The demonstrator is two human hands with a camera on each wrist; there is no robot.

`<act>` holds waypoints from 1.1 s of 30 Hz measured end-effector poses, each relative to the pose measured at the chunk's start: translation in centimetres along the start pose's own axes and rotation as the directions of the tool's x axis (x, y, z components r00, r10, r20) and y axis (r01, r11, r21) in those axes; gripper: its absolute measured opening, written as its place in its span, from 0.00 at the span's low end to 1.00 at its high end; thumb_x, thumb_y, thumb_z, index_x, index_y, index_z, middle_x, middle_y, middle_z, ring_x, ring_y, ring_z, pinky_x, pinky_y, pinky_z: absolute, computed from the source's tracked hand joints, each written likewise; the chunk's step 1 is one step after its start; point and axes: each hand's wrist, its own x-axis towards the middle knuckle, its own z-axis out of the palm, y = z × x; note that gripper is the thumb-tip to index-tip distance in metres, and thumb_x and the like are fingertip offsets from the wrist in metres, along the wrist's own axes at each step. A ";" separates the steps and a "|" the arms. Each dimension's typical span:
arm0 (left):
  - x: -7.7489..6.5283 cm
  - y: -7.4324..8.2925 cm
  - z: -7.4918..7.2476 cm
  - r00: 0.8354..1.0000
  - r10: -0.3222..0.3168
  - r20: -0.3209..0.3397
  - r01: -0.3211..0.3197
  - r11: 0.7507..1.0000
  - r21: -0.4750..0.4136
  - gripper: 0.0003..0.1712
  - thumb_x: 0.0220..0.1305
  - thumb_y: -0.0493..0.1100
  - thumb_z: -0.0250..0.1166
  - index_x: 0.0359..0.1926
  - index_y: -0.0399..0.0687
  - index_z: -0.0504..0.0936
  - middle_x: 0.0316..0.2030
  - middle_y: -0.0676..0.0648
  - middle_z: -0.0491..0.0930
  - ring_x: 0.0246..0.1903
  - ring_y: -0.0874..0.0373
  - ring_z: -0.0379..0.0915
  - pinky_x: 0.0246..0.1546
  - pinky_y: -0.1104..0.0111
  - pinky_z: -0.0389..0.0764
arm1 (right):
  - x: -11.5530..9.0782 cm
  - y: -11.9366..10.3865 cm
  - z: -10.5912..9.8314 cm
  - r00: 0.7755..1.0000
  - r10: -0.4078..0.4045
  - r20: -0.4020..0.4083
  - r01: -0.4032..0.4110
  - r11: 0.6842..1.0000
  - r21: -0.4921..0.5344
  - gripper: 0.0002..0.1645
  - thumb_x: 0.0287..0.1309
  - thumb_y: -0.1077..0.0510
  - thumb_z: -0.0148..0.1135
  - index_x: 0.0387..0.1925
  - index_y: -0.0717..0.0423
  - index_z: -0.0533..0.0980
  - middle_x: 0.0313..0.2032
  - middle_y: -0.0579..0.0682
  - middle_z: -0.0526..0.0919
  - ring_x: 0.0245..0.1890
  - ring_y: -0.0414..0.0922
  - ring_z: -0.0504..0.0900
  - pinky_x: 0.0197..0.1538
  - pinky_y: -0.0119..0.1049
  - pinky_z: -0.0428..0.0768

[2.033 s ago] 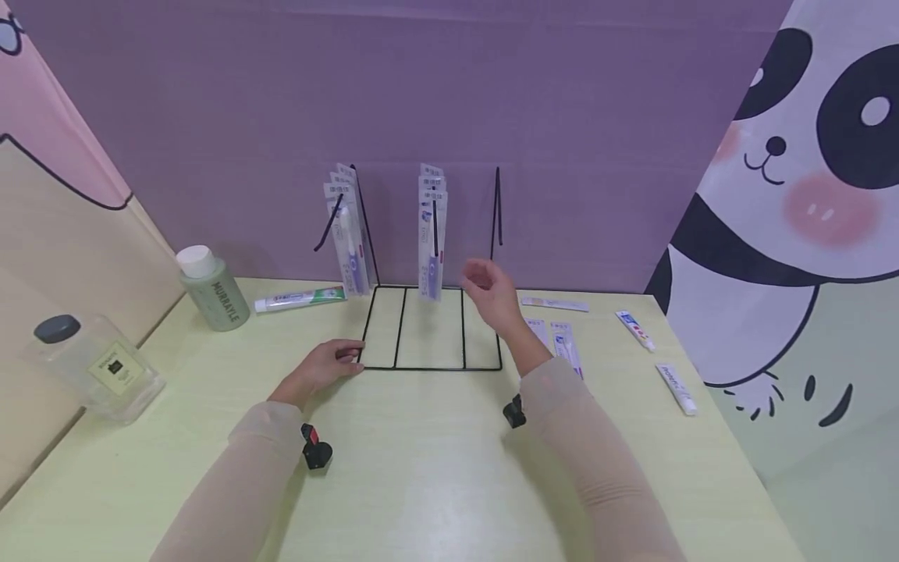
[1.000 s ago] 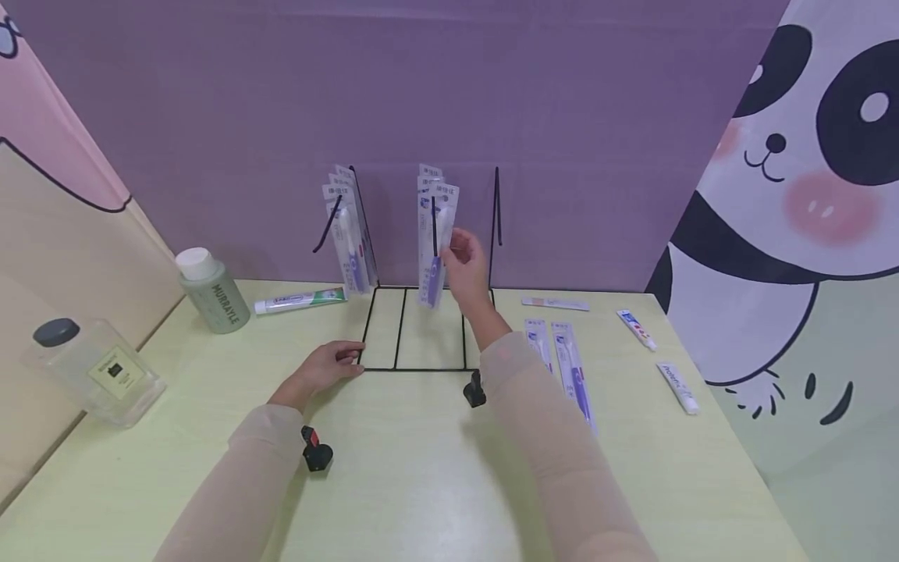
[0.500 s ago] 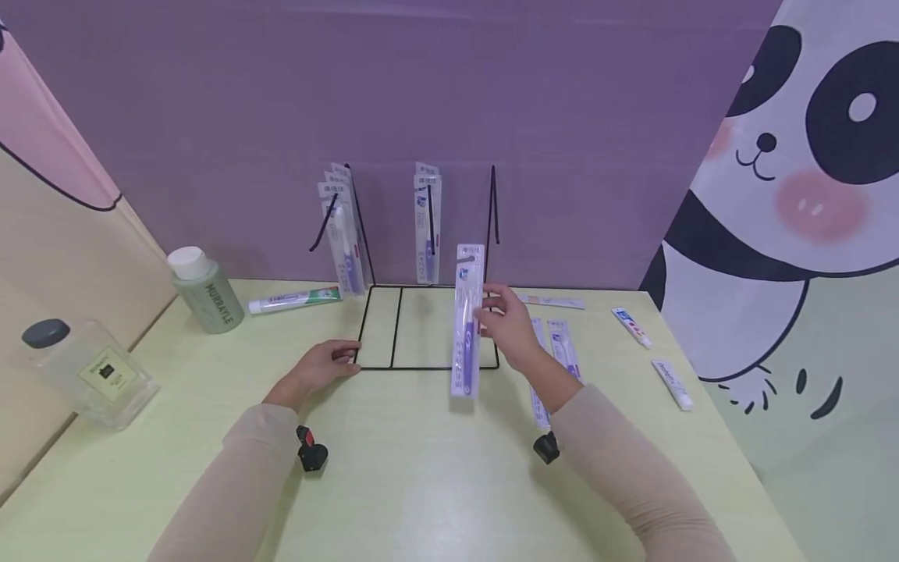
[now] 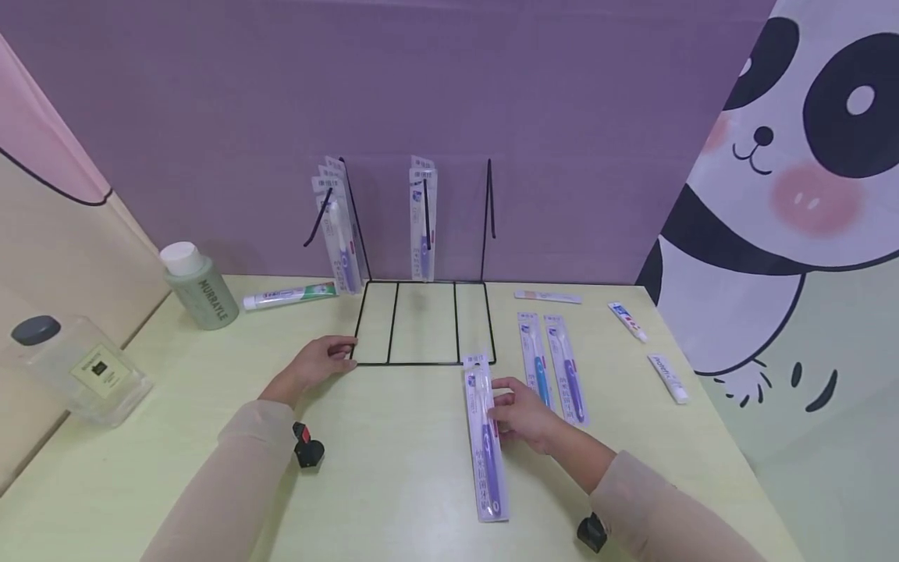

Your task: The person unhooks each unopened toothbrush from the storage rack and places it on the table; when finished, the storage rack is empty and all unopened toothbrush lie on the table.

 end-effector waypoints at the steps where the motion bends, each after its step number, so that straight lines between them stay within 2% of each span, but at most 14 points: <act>1: 0.0 0.1 0.0 1.000 0.002 0.001 -0.002 1.000 0.002 0.27 0.55 0.35 0.65 0.57 0.40 0.72 0.53 0.40 0.70 0.52 0.51 0.64 0.53 0.62 0.66 | -0.1 0.3 0.0 1.000 0.008 0.001 -0.008 1.000 -0.008 0.27 0.56 0.71 0.53 0.57 0.62 0.58 0.37 0.58 0.70 0.30 0.48 0.74 0.31 0.42 0.77; 6: 0.1 0.2 -0.2 1.000 0.005 -0.003 -0.005 1.000 0.016 0.27 0.55 0.35 0.65 0.57 0.39 0.71 0.53 0.40 0.69 0.52 0.50 0.64 0.53 0.62 0.66 | -0.1 0.9 -0.3 0.999 0.040 -0.026 -0.041 0.998 -0.045 0.26 0.54 0.73 0.54 0.55 0.64 0.60 0.36 0.58 0.68 0.28 0.48 0.73 0.28 0.41 0.78; 11: 0.1 0.3 -0.1 1.000 0.014 0.002 -0.014 1.000 0.005 0.27 0.55 0.34 0.65 0.57 0.38 0.71 0.53 0.39 0.69 0.52 0.50 0.64 0.53 0.63 0.66 | -0.1 0.8 -0.6 0.996 0.045 -0.075 -0.055 0.989 -0.139 0.26 0.53 0.72 0.56 0.54 0.65 0.61 0.33 0.58 0.69 0.25 0.48 0.74 0.25 0.43 0.79; 14: 0.1 0.5 -0.1 1.000 0.012 0.002 -0.012 1.000 0.002 0.27 0.55 0.34 0.65 0.57 0.38 0.71 0.54 0.40 0.69 0.52 0.50 0.64 0.53 0.63 0.66 | -0.1 0.6 -0.7 0.994 0.040 -0.100 -0.063 0.970 -0.234 0.26 0.52 0.70 0.58 0.53 0.63 0.62 0.32 0.57 0.70 0.24 0.48 0.76 0.24 0.43 0.79; 17: 0.1 0.5 -0.1 1.000 0.010 0.005 -0.010 1.000 0.007 0.27 0.55 0.35 0.65 0.57 0.39 0.71 0.53 0.40 0.69 0.53 0.50 0.64 0.53 0.63 0.66 | -0.2 0.0 -1.2 0.994 0.026 -0.110 -0.063 0.937 -0.344 0.26 0.52 0.67 0.60 0.53 0.62 0.63 0.32 0.56 0.70 0.25 0.48 0.75 0.23 0.42 0.79; 21: 0.2 0.5 0.0 1.000 0.015 0.000 -0.015 1.000 0.022 0.26 0.54 0.35 0.65 0.56 0.39 0.72 0.52 0.40 0.70 0.52 0.50 0.65 0.53 0.62 0.66 | 0.4 -2.1 -1.8 0.995 -0.046 -0.086 0.005 0.903 -0.429 0.26 0.54 0.64 0.60 0.54 0.62 0.63 0.33 0.55 0.70 0.29 0.49 0.73 0.26 0.41 0.79; 24: 0.0 0.5 0.1 1.000 0.016 -0.003 -0.016 1.000 0.024 0.26 0.55 0.35 0.65 0.56 0.38 0.72 0.52 0.39 0.70 0.52 0.50 0.65 0.53 0.62 0.66 | 1.7 -4.1 -1.8 0.986 -0.156 -0.061 0.113 0.889 -0.444 0.24 0.56 0.62 0.59 0.54 0.61 0.65 0.36 0.55 0.71 0.36 0.50 0.73 0.33 0.42 0.79; 26: -0.1 0.5 0.1 1.000 0.003 -0.004 -0.003 1.000 0.013 0.26 0.55 0.34 0.65 0.56 0.39 0.72 0.52 0.40 0.70 0.52 0.50 0.65 0.53 0.62 0.66 | 3.0 -5.5 -1.4 0.968 -0.242 -0.069 0.185 0.869 -0.459 0.22 0.57 0.61 0.59 0.53 0.59 0.67 0.38 0.53 0.72 0.40 0.49 0.73 0.38 0.41 0.77; 28: -0.2 0.5 0.1 1.000 0.005 0.003 -0.005 1.000 0.006 0.26 0.55 0.34 0.65 0.57 0.38 0.71 0.53 0.39 0.70 0.52 0.49 0.65 0.53 0.62 0.66 | 4.4 -6.8 -0.8 0.937 -0.335 -0.094 0.258 0.850 -0.460 0.20 0.57 0.60 0.59 0.51 0.57 0.68 0.39 0.53 0.73 0.43 0.48 0.73 0.42 0.41 0.75; 30: -0.3 0.5 0.1 1.000 0.004 0.000 -0.004 1.000 0.008 0.26 0.55 0.33 0.64 0.57 0.37 0.71 0.53 0.38 0.70 0.53 0.49 0.65 0.53 0.62 0.66 | 6.0 -8.3 0.0 0.895 -0.425 -0.136 0.324 0.828 -0.458 0.20 0.57 0.60 0.59 0.51 0.58 0.69 0.41 0.54 0.74 0.44 0.48 0.73 0.43 0.41 0.73; 33: -0.2 0.4 0.1 1.000 0.013 -0.002 -0.013 1.000 0.009 0.26 0.55 0.33 0.64 0.57 0.37 0.71 0.54 0.38 0.69 0.53 0.48 0.65 0.53 0.62 0.66 | 8.5 -10.4 1.3 0.816 -0.541 -0.203 0.415 0.793 -0.447 0.20 0.57 0.60 0.58 0.51 0.60 0.68 0.42 0.55 0.75 0.44 0.47 0.74 0.43 0.40 0.73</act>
